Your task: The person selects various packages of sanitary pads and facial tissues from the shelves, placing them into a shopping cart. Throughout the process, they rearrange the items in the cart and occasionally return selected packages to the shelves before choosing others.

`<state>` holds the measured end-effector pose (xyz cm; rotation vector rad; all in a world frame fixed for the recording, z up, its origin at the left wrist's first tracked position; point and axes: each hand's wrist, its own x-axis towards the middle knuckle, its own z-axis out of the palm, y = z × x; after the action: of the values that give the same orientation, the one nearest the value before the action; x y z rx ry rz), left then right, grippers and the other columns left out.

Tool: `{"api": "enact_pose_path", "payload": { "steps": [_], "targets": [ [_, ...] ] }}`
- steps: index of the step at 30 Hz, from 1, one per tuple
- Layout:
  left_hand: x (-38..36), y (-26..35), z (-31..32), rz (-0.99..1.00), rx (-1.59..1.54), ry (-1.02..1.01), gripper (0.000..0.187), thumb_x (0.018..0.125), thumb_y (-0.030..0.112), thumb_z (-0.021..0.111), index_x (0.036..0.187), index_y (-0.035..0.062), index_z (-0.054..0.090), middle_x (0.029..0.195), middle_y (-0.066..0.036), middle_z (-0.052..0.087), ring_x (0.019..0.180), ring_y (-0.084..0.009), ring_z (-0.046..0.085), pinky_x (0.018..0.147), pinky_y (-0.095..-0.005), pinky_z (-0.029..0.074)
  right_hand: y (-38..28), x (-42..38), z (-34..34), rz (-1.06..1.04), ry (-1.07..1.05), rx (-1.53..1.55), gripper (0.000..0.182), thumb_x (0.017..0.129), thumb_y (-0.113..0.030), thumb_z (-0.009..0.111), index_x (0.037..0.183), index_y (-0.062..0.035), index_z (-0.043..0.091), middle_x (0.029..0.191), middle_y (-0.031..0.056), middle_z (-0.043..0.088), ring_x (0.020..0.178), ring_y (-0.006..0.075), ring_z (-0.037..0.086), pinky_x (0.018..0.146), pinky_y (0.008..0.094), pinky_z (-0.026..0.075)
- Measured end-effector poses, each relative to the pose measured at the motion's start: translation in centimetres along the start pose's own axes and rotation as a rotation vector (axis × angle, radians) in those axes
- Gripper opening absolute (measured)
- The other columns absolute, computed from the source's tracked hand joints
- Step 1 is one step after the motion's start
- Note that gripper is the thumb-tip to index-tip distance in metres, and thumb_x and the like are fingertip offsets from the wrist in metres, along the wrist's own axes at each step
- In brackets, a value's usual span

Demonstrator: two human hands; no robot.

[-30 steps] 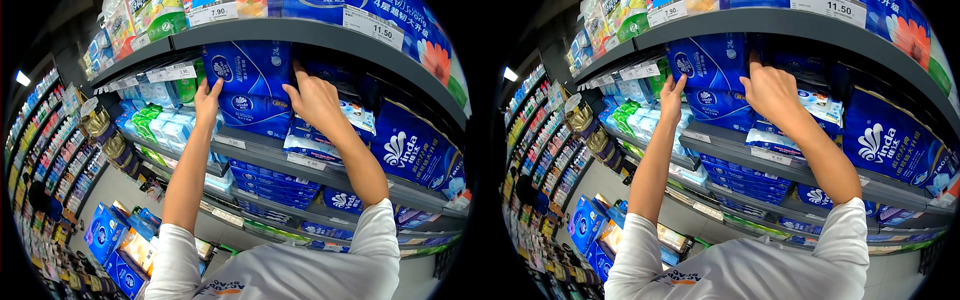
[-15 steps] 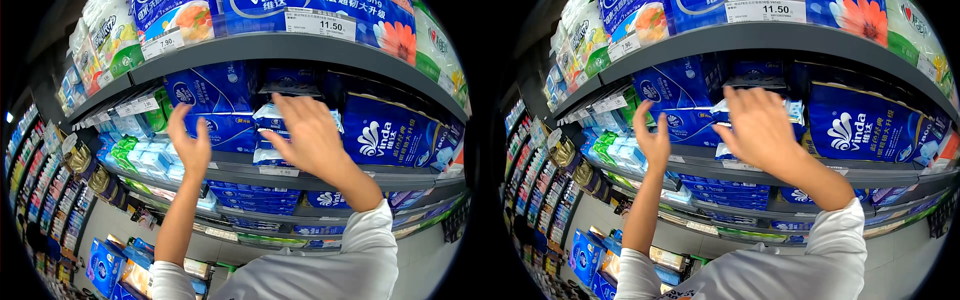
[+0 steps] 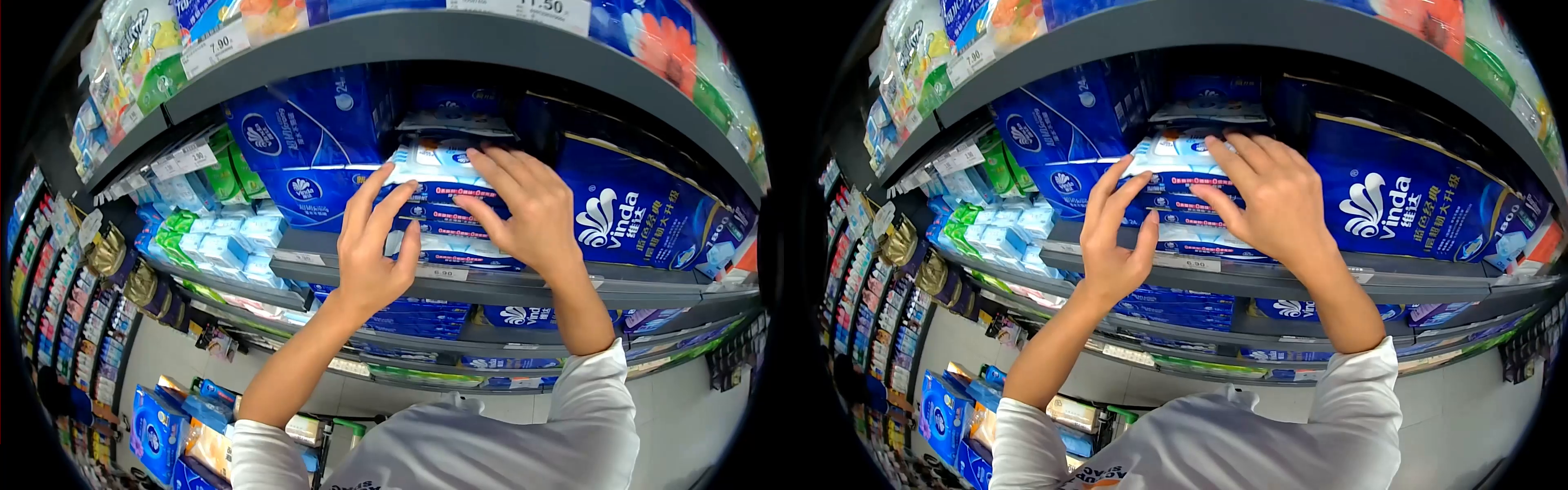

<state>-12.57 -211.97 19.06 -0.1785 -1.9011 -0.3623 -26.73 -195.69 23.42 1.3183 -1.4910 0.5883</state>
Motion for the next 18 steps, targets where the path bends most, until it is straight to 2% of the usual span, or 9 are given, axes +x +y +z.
{"api": "enact_pose_path", "payload": {
  "steps": [1,4,6,8,9,11,12,14,18],
  "targets": [
    [-0.1,-0.2,0.3,0.004,0.008,0.006,0.045,0.076,-0.003,0.067,0.12,-0.0002,0.06,0.136,-0.025,0.047,0.12,-0.0371,0.052,0.099,-0.0414,0.043,0.1,0.3,-0.3,0.005,-0.028,0.012,0.046,0.075,-0.037,0.076,0.108,-0.0061,0.069,0.103,0.0118,0.069,0.091,0.0267,0.066,0.077,0.0344,0.054],
    [-0.6,-0.1,0.3,-0.003,0.057,0.02,0.045,0.076,-0.003,0.067,0.12,-0.0006,0.06,0.139,-0.025,0.043,0.114,-0.0348,0.053,0.095,-0.0396,0.045,-1.1,0.5,-1.4,0.064,-0.113,-0.113,0.043,0.075,-0.032,0.076,0.111,-0.0083,0.068,0.113,0.0133,0.065,0.104,0.0337,0.061,0.097,0.0487,0.042],
    [-0.9,-0.4,0.1,-0.005,0.071,0.023,0.046,0.076,-0.002,0.067,0.121,-0.0032,0.058,0.141,-0.027,0.038,0.107,-0.0305,0.053,0.092,-0.0382,0.045,-2.6,0.4,-3.1,0.064,-0.068,-0.038,0.041,0.074,-0.027,0.077,0.11,-0.0089,0.069,0.12,0.0123,0.063,0.109,0.0346,0.058,0.101,0.0537,0.035],
    [-1.8,-0.9,0.0,0.001,0.061,0.056,0.049,0.076,-0.003,0.066,0.124,-0.0049,0.054,0.141,-0.029,0.037,0.109,-0.0308,0.053,0.094,-0.0388,0.044,-3.4,-2.0,-4.0,0.067,0.006,0.427,0.029,0.076,-0.02,0.073,0.099,-0.0039,0.07,0.106,0.013,0.068,0.102,0.0313,0.062,0.099,0.0532,0.038],
    [-2.1,-1.2,0.2,-0.002,0.02,0.079,0.055,0.076,-0.003,0.066,0.128,-0.0054,0.048,0.14,-0.03,0.038,0.116,-0.0348,0.052,0.098,-0.0408,0.042,-3.3,-3.8,-3.1,0.012,0.062,0.744,0.022,0.083,-0.021,0.068,0.094,-0.0025,0.068,0.095,0.0128,0.069,0.092,0.0299,0.065,0.09,0.0486,0.047],
    [-2.9,-1.1,0.5,-0.074,-0.016,0.089,0.062,0.076,-0.003,0.065,0.133,-0.0059,0.043,0.138,-0.031,0.042,0.124,-0.041,0.048,0.104,-0.0436,0.038,-5.1,-6.2,0.5,0.11,0.241,0.976,0.038,0.091,-0.028,0.06,0.115,0.0016,0.057,0.092,0.0188,0.066,0.081,0.0272,0.066,0.069,0.0372,0.055],
    [-3.6,-1.0,0.7,-0.108,-0.023,0.094,0.063,0.076,-0.003,0.066,0.134,-0.0064,0.042,0.137,-0.031,0.043,0.125,-0.0422,0.047,0.105,-0.0443,0.038,-5.9,-7.5,2.5,0.266,0.37,1.007,0.054,0.093,-0.029,0.056,0.131,0.0061,0.042,0.1,0.0223,0.064,0.082,0.0295,0.066,0.073,0.0386,0.055],
    [-5.1,-1.5,0.7,-0.113,-0.013,0.097,0.062,0.074,-0.003,0.066,0.133,-0.0065,0.044,0.137,-0.029,0.044,0.123,-0.0407,0.049,0.104,-0.0436,0.039,-6.3,-6.4,3.0,0.862,0.467,1.241,0.065,0.094,-0.029,0.051,0.138,0.0113,0.028,0.111,0.026,0.06,0.086,0.0342,0.065,0.081,0.0419,0.053],
    [-8.0,-0.2,-2.7,-0.178,0.083,0.071,0.056,0.072,-0.003,0.066,0.127,-0.0004,0.053,0.136,-0.026,0.046,0.118,-0.0395,0.053,0.096,-0.0432,0.044,-5.5,-7.2,3.9,0.749,0.474,1.194,0.062,0.095,-0.025,0.045,0.137,0.0161,0.025,0.122,0.0366,0.05,0.105,0.0446,0.058,0.094,0.052,0.046]
  ]
}}
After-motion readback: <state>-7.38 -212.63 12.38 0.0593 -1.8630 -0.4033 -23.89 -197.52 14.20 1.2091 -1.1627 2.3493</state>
